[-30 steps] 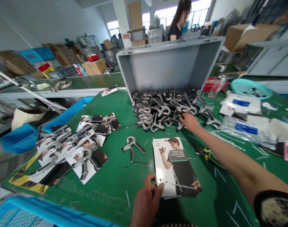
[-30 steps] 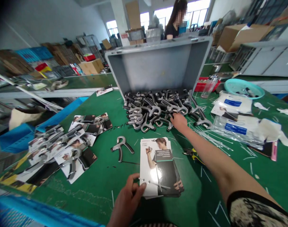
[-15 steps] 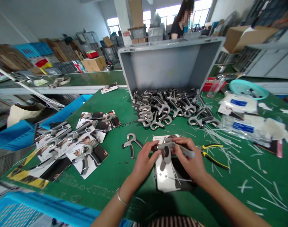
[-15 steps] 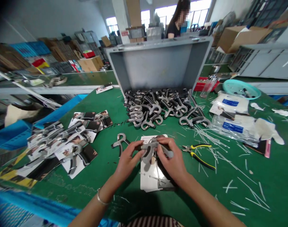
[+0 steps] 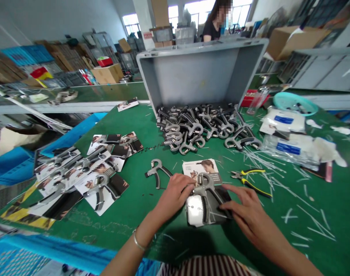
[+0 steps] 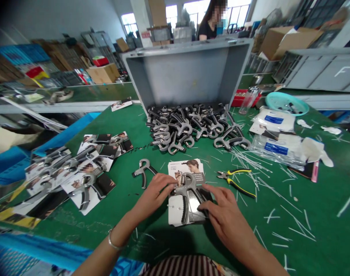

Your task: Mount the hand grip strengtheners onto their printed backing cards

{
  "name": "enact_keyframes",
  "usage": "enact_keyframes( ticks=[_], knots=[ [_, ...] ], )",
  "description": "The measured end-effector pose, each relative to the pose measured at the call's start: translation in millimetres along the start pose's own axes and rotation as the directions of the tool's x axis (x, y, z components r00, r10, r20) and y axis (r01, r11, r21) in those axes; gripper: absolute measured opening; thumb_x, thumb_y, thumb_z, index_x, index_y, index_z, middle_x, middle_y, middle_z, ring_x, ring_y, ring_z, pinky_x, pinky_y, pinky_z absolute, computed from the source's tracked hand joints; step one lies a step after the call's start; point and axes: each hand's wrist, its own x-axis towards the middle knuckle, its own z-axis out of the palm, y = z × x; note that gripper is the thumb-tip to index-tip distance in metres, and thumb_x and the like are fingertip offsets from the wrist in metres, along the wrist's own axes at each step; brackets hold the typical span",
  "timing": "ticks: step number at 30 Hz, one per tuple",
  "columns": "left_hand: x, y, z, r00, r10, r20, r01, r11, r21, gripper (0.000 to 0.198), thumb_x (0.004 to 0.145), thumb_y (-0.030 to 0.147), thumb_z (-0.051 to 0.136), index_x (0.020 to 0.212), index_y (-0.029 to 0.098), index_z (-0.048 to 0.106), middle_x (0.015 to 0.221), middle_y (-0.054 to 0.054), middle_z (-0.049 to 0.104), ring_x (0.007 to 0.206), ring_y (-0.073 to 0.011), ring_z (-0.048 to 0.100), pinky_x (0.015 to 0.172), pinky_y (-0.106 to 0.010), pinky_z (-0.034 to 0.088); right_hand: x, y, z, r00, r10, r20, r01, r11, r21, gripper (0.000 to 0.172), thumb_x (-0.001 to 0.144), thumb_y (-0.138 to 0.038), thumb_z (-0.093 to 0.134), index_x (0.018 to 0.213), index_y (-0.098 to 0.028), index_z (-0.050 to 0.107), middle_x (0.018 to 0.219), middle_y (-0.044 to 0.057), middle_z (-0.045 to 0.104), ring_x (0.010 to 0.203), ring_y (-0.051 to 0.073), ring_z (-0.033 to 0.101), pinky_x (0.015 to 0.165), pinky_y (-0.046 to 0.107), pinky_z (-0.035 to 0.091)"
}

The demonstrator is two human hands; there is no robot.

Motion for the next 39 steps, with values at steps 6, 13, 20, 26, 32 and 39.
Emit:
enact_keyframes(
  ticks=[6,13,20,26,32,39],
  knots=[
    [24,-7,16.1,0.996,-0.068,-0.064,0.065,0.997,-0.048,0.026,0.095,0.028,0.050,0.116,0.021,0.064,0.111,-0.009,0.066,0.107,-0.0243,0.057,0.097,-0.040,0.043,15,-2,10,0.986,-0.082,0.146,0.078,0.996,0.030,0.046,0.090,-0.013,0.048,0.127,-0.037,0.061,0.149,0.005,0.043,0.129,0.030,0.043,0.103,0.056,0.044],
    [21,0,25.8,0.991,-0.136,0.019,0.136,0.990,0.023,0.057,0.077,0.025,0.069,0.131,0.021,0.052,0.126,-0.012,0.057,0.118,-0.0299,0.050,0.104,-0.047,0.038,2,-11,16,0.998,0.052,0.044,-0.054,0.997,0.057,0.030,0.092,-0.028,0.054,0.120,-0.030,0.063,0.142,0.009,0.049,0.127,0.030,0.046,0.103,0.055,0.044],
    [25,-1,30.1,0.993,-0.114,-0.016,0.113,0.991,-0.067,0.052,0.075,0.013,0.062,0.126,0.020,0.056,0.123,-0.009,0.059,0.119,-0.0262,0.050,0.106,-0.041,0.036,6,-37,31,0.997,-0.030,0.075,0.031,0.999,-0.023,0.033,0.091,-0.015,0.049,0.116,-0.027,0.067,0.151,0.009,0.042,0.128,0.033,0.042,0.100,0.056,0.043],
    [18,1,32.5,0.995,-0.104,-0.004,0.104,0.993,-0.058,0.050,0.082,0.019,0.059,0.132,0.023,0.053,0.127,-0.009,0.057,0.122,-0.0258,0.048,0.108,-0.043,0.034,0,-21,38,0.999,0.037,0.022,-0.039,0.991,0.131,0.043,0.094,-0.010,0.041,0.132,-0.026,0.055,0.152,0.007,0.037,0.128,0.026,0.040,0.106,0.052,0.040],
    [18,3,35.8,0.986,-0.159,-0.050,0.155,0.985,-0.074,0.049,0.083,0.019,0.060,0.131,0.021,0.054,0.126,-0.009,0.057,0.119,-0.0246,0.050,0.107,-0.042,0.037,1,-25,29,0.999,0.023,0.027,-0.026,0.993,0.117,0.035,0.087,-0.001,0.041,0.087,-0.023,0.067,0.148,0.005,0.042,0.122,0.027,0.043,0.101,0.051,0.042],
    [5,10,21.3,0.941,-0.294,-0.170,0.279,0.954,-0.107,0.043,0.089,0.035,0.059,0.129,0.019,0.054,0.133,-0.012,0.055,0.130,-0.0270,0.044,0.114,-0.047,0.030,21,-21,13,0.999,-0.041,0.019,0.041,0.999,0.027,0.022,0.095,-0.017,0.048,0.108,-0.022,0.065,0.130,0.010,0.057,0.114,0.027,0.049,0.100,0.049,0.046]
  ],
)
